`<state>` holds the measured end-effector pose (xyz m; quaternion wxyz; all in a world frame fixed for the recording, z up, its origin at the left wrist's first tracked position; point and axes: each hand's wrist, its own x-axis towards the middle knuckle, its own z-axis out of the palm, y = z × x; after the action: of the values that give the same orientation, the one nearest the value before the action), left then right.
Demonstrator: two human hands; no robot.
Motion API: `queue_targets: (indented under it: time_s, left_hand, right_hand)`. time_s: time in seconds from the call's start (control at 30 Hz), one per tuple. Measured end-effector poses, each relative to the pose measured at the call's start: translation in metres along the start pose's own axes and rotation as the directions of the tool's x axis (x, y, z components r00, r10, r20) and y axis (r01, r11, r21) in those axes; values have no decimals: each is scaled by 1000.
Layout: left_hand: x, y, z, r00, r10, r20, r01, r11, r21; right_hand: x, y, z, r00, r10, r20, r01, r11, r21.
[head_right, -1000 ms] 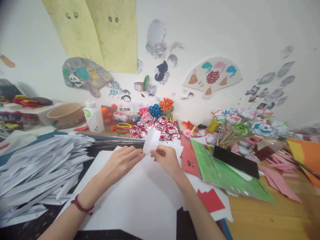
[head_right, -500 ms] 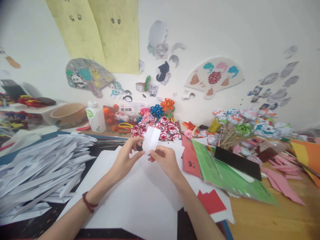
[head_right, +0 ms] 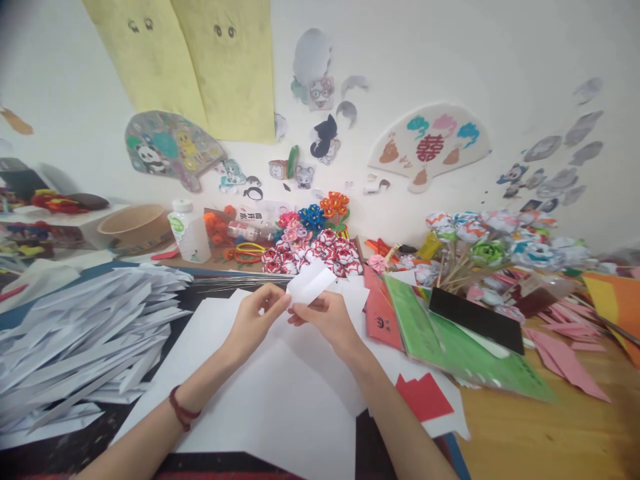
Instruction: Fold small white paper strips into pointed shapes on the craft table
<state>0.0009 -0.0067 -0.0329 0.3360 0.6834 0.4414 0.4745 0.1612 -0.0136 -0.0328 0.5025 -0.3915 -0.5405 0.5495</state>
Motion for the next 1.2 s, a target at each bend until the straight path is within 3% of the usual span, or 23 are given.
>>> queue_targets:
  time_s: [0.2,0.5,0.8,1.03,1.2]
  left_hand:
    - [-4,-1,5,997,-8,-79,9,1000,5]
    - [-9,2,9,995,25,-93,-25,1000,-1]
    - [1,7,-3,994,17,110,-26,997,78]
    - [-3,5,1,997,65,28,-69,987,144]
    - [-3,6,2,996,75,55,-83,986,145]
  right_hand:
    - [0,3,1,1000,-28,-4,28,999,-26]
    - [-1,4,3,997,-72,-40,71,997,-30]
    - [1,4,-2,993,-94,-74,86,991,-103]
    - [1,3,-2,994,-98,-50,93,991,-100]
    - [1,2,-3,993,-101,-53,96,990,-105]
